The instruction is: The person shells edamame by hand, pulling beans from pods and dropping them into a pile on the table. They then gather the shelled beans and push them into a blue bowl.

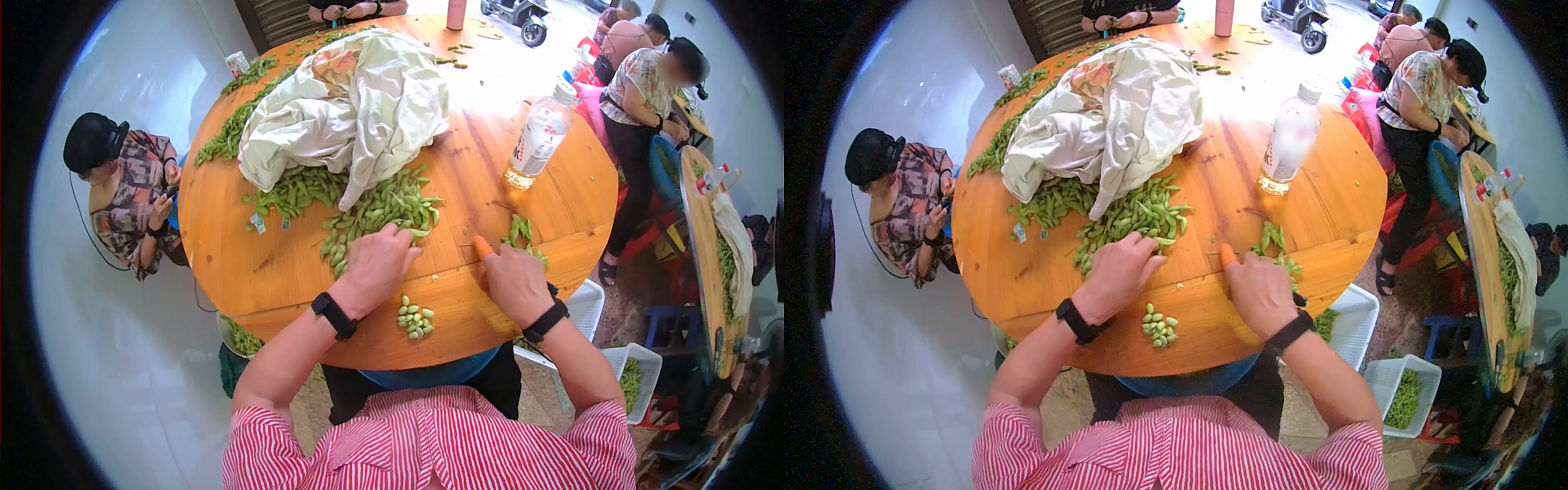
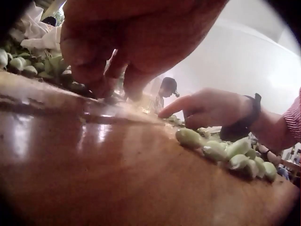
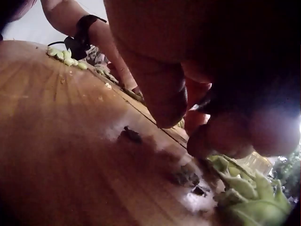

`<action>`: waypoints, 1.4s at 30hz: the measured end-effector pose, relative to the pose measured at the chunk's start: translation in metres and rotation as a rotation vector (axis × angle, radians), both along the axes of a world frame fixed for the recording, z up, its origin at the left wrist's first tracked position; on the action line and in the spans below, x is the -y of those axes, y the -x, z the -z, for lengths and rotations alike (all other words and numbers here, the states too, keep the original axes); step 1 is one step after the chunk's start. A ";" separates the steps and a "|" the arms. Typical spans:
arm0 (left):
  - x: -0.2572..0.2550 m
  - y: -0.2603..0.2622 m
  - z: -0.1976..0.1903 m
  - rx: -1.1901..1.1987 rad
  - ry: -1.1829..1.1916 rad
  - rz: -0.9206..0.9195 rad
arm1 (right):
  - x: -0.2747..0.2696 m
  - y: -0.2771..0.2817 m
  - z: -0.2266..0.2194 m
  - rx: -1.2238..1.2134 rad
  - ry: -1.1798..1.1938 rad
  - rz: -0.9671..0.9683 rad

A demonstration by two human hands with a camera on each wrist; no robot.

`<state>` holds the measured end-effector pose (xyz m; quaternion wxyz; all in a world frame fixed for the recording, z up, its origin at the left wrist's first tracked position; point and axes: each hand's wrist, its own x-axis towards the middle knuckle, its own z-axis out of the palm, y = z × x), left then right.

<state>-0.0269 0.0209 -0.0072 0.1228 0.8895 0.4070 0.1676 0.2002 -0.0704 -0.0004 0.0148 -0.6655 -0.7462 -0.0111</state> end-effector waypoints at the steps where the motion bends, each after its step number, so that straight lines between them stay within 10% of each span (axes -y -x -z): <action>1: -0.002 -0.003 0.000 0.004 0.002 -0.001 | 0.000 -0.003 0.001 -0.011 0.004 0.046; 13: 0.007 0.006 0.004 -0.005 0.037 -0.099 | 0.003 0.021 0.004 -0.635 -0.039 -0.080; 22: 0.047 0.017 -0.005 0.717 1.078 -0.201 | 0.001 0.047 0.015 -1.045 0.045 -0.018; 42: 0.075 0.014 -0.006 0.403 0.213 0.006 | 0.005 0.062 0.017 -0.777 0.021 -0.119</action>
